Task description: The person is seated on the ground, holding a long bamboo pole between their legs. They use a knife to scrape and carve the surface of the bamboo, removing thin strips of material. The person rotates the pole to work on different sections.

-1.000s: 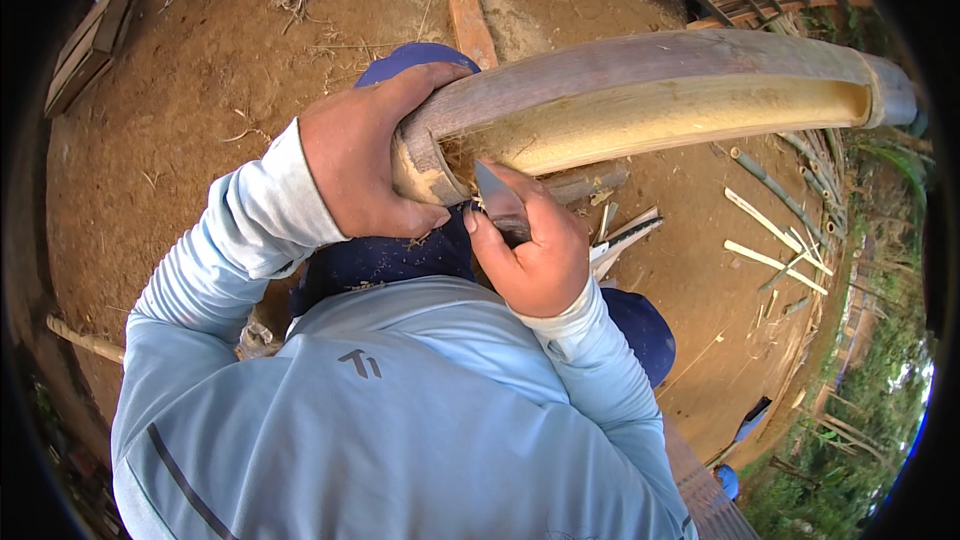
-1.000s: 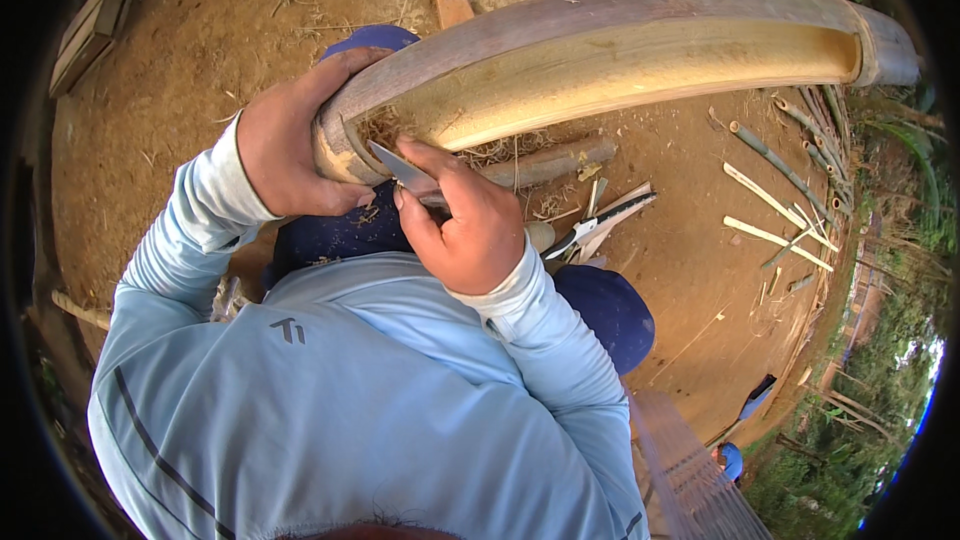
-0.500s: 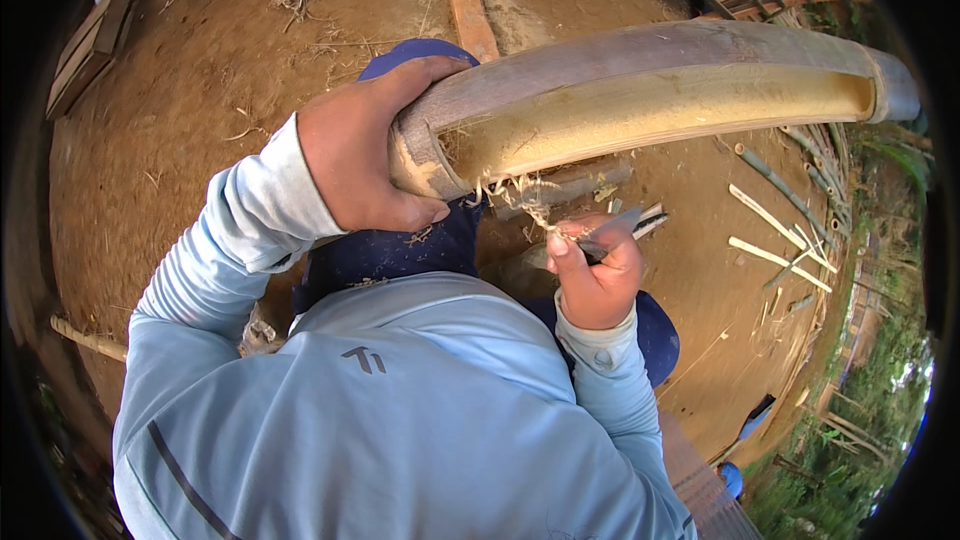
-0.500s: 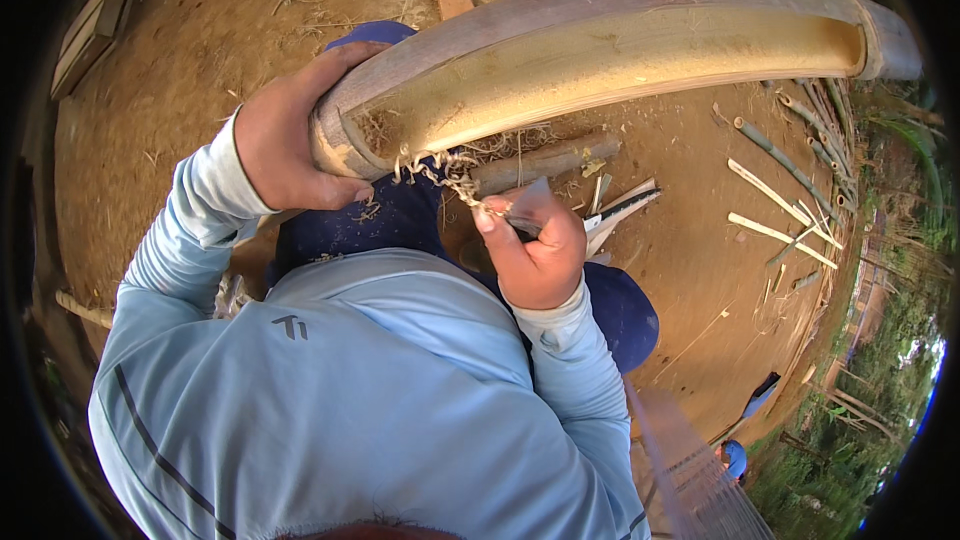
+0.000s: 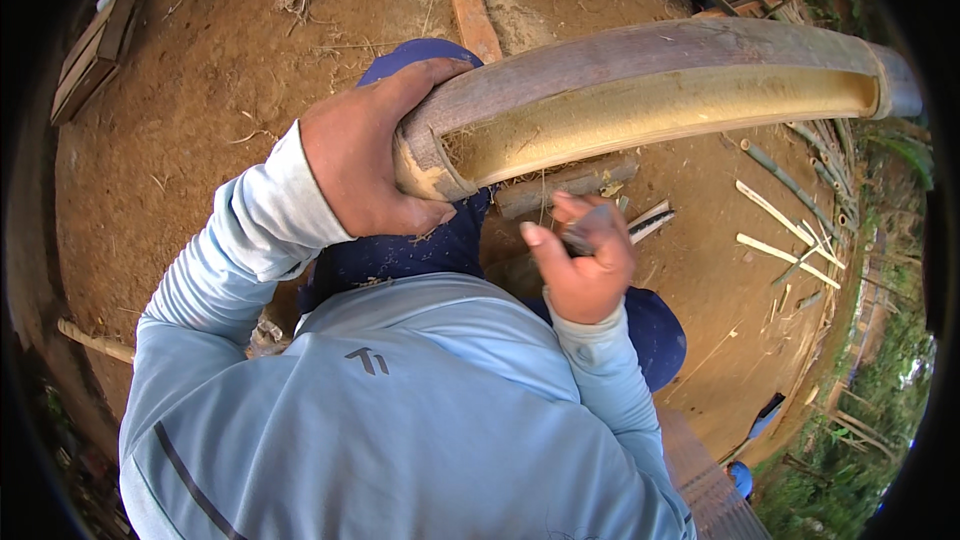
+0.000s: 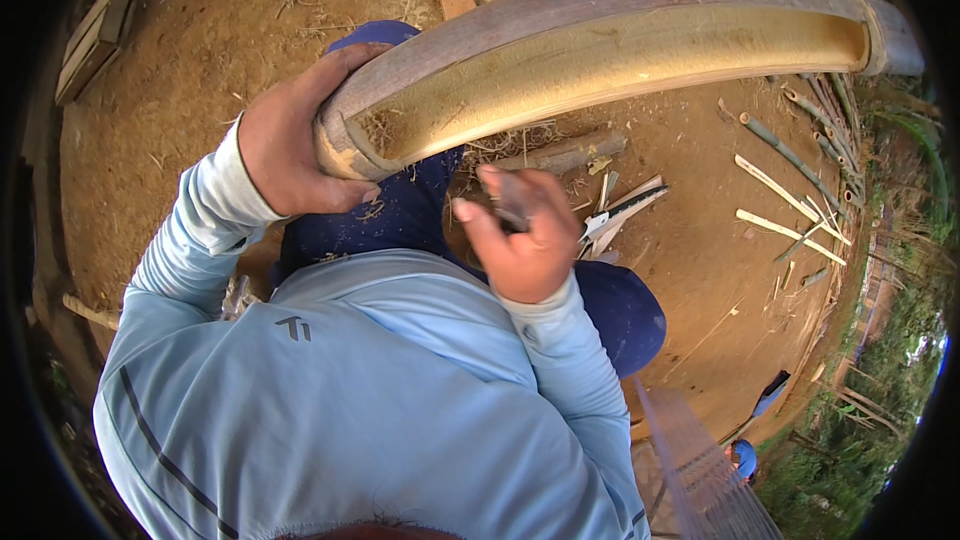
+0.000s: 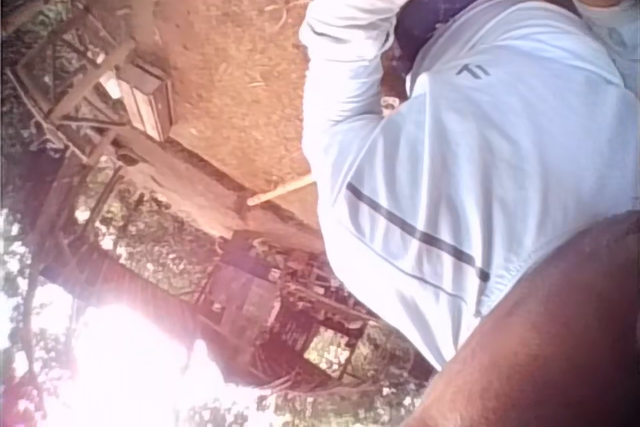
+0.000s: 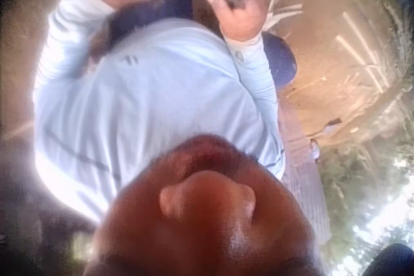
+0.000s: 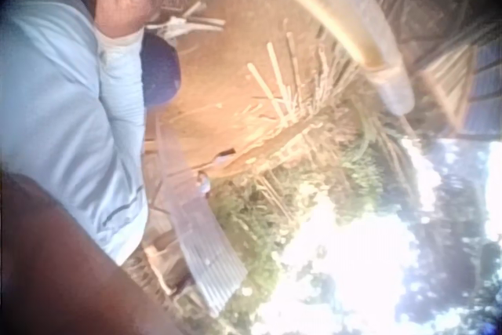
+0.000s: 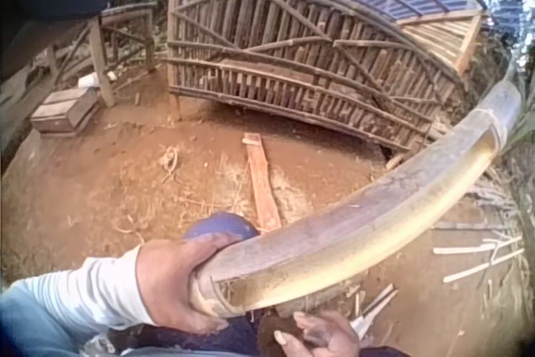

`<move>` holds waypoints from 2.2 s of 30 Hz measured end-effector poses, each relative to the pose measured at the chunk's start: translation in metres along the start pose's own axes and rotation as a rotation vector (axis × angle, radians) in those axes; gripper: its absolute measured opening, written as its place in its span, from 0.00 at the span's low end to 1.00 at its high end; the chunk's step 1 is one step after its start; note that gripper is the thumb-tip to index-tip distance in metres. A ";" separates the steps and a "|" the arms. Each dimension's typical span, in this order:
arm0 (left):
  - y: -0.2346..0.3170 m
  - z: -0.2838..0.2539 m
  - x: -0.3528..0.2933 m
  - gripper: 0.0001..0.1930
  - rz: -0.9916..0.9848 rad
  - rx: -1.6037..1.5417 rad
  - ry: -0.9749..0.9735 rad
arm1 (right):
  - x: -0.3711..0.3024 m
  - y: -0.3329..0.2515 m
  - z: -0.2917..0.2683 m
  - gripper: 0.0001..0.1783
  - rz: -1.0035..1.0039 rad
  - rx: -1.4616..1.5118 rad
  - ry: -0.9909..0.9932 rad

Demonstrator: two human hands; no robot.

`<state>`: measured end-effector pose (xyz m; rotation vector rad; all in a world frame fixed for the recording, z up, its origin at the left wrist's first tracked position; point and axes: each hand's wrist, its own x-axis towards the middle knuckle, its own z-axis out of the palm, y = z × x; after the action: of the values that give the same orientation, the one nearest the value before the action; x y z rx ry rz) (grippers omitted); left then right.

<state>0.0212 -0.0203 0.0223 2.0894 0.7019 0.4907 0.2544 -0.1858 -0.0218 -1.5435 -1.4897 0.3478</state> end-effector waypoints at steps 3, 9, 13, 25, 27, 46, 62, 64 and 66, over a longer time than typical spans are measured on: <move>-0.001 0.001 0.001 0.53 0.016 0.018 0.009 | 0.012 -0.017 0.020 0.26 -0.134 0.009 -0.042; 0.004 -0.001 -0.001 0.53 -0.021 0.022 -0.003 | 0.030 -0.010 0.030 0.18 -0.268 0.051 -0.086; 0.004 -0.001 0.000 0.53 -0.023 0.021 -0.011 | 0.030 -0.010 0.032 0.15 -0.279 0.041 -0.105; 0.004 -0.003 0.000 0.53 -0.024 0.025 -0.014 | -0.002 0.011 0.028 0.10 0.198 0.241 -0.242; 0.004 0.001 -0.001 0.50 0.034 0.058 0.057 | -0.006 0.020 0.022 0.14 0.359 0.341 -0.164; 0.036 0.020 -0.015 0.51 0.044 0.370 0.174 | 0.090 -0.013 -0.156 0.12 0.360 -0.139 0.238; 0.037 0.029 -0.020 0.53 0.027 0.423 0.195 | 0.092 -0.015 -0.132 0.14 0.322 -0.589 0.036; 0.037 0.027 -0.019 0.53 0.038 0.429 0.201 | 0.094 -0.019 -0.127 0.15 0.359 -0.504 0.059; 0.036 0.028 -0.020 0.53 0.030 0.433 0.200 | 0.066 -0.015 -0.100 0.14 0.206 -0.598 -0.014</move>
<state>0.0328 -0.0670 0.0348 2.4791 0.9613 0.6124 0.3340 -0.1700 0.0676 -2.1762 -1.5270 0.0219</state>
